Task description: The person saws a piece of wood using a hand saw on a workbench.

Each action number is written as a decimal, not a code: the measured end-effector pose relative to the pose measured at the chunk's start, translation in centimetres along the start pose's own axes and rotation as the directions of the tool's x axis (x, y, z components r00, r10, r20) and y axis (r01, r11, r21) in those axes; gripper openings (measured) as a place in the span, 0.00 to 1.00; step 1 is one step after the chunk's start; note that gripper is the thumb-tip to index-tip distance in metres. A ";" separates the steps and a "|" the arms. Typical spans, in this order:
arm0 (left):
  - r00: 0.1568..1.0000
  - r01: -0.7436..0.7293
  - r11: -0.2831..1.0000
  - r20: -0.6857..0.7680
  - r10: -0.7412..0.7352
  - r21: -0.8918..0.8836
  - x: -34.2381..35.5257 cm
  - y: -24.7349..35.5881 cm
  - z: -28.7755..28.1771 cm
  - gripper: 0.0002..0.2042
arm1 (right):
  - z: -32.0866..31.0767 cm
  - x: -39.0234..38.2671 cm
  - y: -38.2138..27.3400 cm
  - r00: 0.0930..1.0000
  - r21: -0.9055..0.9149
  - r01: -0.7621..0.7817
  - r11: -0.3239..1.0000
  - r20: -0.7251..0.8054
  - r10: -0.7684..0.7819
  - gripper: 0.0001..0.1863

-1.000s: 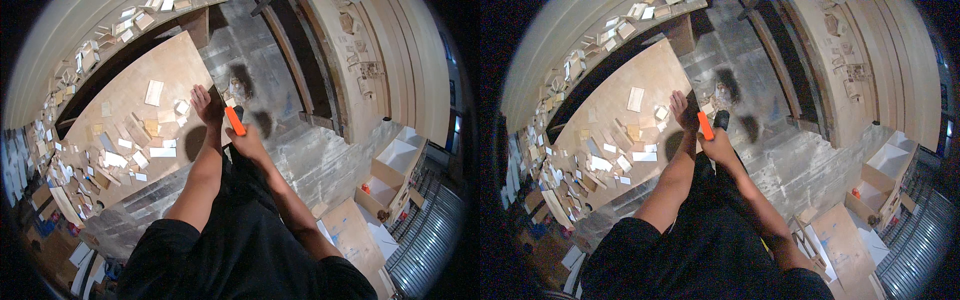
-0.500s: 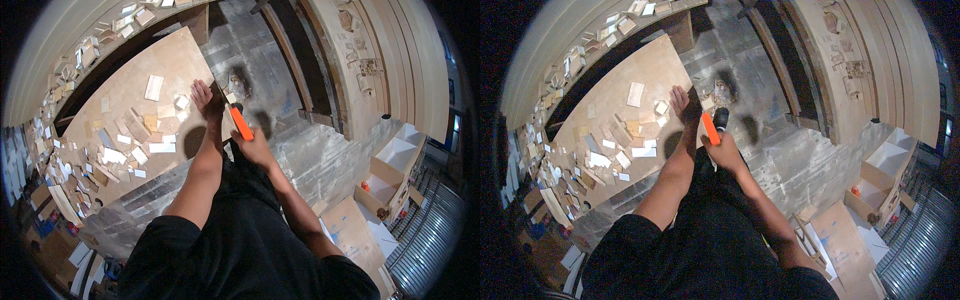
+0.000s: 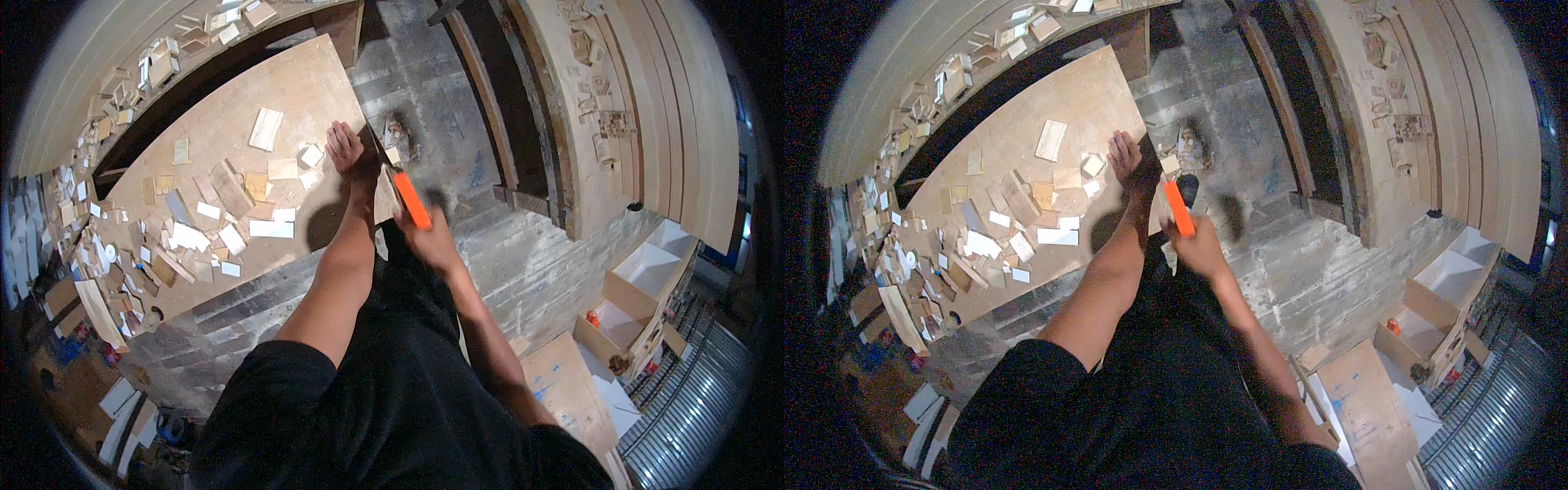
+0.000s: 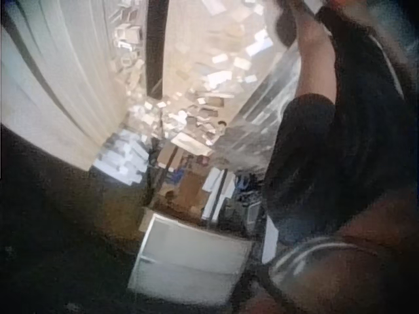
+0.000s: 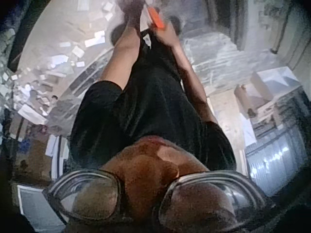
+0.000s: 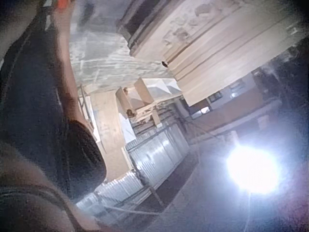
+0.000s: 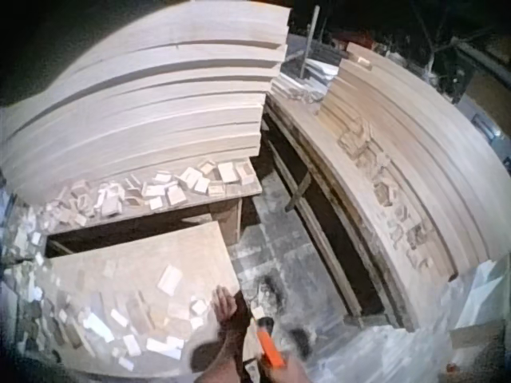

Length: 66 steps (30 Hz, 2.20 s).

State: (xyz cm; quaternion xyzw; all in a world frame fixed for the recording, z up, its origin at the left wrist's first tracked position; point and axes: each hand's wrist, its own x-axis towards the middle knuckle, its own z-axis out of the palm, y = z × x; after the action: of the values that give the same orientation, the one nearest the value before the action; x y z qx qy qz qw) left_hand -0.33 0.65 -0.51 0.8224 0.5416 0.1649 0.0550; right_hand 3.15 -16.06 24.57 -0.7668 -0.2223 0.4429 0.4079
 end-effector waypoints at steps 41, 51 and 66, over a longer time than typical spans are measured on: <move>0.988 -0.082 0.987 0.119 0.099 -0.140 -0.2 1.0 -1.2 0.35 | -2.7 13.9 -8.6 0.989 -0.120 -0.103 0.987 0.090 0.114 0.18; 0.978 -0.050 0.998 0.202 0.043 0.029 -0.2 1.6 -2.9 0.31 | -3.2 16.3 -9.0 0.976 -0.150 -0.050 0.987 0.202 0.080 0.20; 0.994 -0.025 0.959 0.097 0.055 -0.282 -0.1 2.0 -3.6 0.26 | -3.8 19.1 -11.8 0.916 -0.123 -0.098 0.988 0.377 0.138 0.29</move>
State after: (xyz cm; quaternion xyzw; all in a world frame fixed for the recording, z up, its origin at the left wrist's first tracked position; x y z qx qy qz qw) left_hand 0.17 -0.55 3.37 0.8247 0.4924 0.1978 0.1956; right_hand 16.39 2.43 25.82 -0.6969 -0.2734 0.5965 0.2894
